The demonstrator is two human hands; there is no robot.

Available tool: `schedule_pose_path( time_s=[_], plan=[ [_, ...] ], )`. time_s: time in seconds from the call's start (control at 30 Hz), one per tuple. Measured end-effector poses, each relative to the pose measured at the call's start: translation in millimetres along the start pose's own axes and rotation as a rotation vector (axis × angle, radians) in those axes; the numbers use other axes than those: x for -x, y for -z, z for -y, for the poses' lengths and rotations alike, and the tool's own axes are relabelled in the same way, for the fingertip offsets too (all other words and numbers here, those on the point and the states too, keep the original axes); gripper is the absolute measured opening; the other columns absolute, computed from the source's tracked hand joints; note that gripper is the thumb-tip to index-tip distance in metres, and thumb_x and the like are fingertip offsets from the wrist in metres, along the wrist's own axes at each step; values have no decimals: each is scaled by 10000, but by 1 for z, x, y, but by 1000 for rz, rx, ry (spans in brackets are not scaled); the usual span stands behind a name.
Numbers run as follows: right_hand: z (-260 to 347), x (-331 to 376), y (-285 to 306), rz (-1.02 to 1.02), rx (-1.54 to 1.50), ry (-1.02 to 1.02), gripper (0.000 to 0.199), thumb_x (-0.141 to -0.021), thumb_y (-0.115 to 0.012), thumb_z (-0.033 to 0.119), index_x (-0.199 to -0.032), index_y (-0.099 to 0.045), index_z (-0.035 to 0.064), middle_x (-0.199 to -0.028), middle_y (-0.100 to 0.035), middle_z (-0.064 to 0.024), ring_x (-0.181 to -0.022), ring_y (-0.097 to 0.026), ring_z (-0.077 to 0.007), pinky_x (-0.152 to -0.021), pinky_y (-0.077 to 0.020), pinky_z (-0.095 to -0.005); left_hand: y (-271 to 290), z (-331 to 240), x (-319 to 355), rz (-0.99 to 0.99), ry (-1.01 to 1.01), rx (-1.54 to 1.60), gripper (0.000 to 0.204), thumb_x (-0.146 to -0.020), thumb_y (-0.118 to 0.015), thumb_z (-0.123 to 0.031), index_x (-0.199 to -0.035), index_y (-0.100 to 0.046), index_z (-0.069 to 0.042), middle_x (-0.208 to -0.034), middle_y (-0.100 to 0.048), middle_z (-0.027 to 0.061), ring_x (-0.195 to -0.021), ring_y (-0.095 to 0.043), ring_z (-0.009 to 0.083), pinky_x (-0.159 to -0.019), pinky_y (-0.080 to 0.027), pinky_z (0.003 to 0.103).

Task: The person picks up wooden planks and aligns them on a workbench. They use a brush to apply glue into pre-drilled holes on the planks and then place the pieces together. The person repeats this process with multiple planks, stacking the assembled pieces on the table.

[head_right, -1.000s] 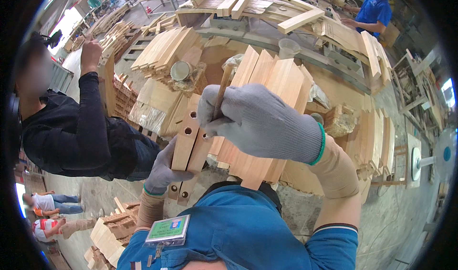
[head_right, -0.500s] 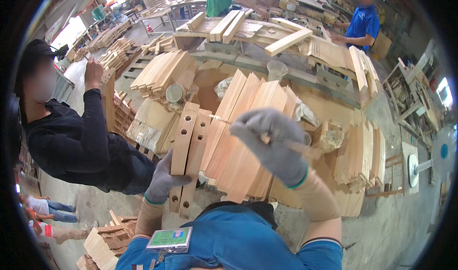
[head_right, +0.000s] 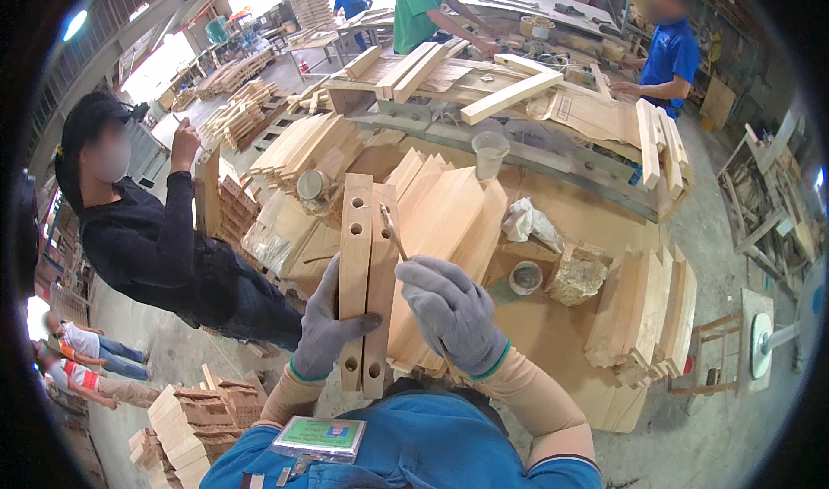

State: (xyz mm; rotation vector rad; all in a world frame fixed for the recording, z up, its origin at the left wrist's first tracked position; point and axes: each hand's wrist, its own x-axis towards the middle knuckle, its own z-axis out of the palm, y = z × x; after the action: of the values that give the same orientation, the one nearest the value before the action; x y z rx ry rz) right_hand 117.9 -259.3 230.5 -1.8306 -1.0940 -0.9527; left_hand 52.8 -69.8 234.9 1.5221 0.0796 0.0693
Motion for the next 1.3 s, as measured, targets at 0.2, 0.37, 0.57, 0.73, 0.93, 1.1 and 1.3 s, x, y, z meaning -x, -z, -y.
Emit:
schedule_pose_path(
  time_s=[0.2,0.37,0.57,0.73,0.93,1.1,1.3],
  plan=[
    [-27,21,72,47,17,50,115,-748,-643,30,-813,-561,79,-1066,-652,-73,-1019,-622,-249,-743,-548,-309,-62,-4,1,-45,27,-162,923,-645,-763,3,-1438,-293,-9,-1269,-534,112,-1143,-536,184,-967,-440,316],
    [-58,49,106,-15,44,8,128,-782,-657,53,-792,-530,71,-1038,-622,-68,-1014,-599,-202,-716,-527,-278,-111,9,-10,68,23,-42,906,-621,-719,68,-1427,-310,0,-1272,-531,101,-1145,-538,184,-962,-450,317],
    [-95,102,160,-233,-124,-526,236,-832,-621,-60,-1053,-628,22,-1167,-604,-131,-953,-637,-256,-790,-513,-292,-184,13,-36,141,33,69,704,-671,-640,1,-1340,-424,-5,-1194,-576,98,-1065,-579,188,-903,-476,301],
    [-92,144,173,-93,-190,-573,471,-902,-549,-1,-1354,-423,-40,-1287,-537,-224,-1049,-617,-369,-838,-520,-362,-255,18,-92,327,73,255,579,-741,-645,-34,-1289,-458,-24,-1127,-588,88,-1016,-588,173,-867,-486,286],
    [-116,127,178,84,214,-759,1000,-772,-744,326,-1458,-114,-40,-1418,-237,-387,-1200,-467,-488,-931,-471,-462,-334,19,-161,444,45,317,569,-800,-655,-118,-1312,-428,-17,-1116,-578,90,-977,-577,162,-840,-484,282],
    [-184,116,197,-20,120,-904,917,-745,-762,276,-1423,-244,-59,-1386,-367,-314,-1275,-433,-398,-1009,-411,-412,-356,23,-209,444,89,269,812,-854,-656,-185,-1456,-168,56,-1308,-485,142,-1157,-499,192,-937,-437,291],
    [-319,74,229,-107,-166,-1002,715,-737,-745,218,-1311,-426,-66,-1173,-585,-190,-1075,-571,-238,-897,-457,-339,-327,45,-260,506,287,452,710,-933,-558,-130,-1503,-138,-72,-1432,-351,147,-1236,-464,261,-992,-425,406]
  ],
)
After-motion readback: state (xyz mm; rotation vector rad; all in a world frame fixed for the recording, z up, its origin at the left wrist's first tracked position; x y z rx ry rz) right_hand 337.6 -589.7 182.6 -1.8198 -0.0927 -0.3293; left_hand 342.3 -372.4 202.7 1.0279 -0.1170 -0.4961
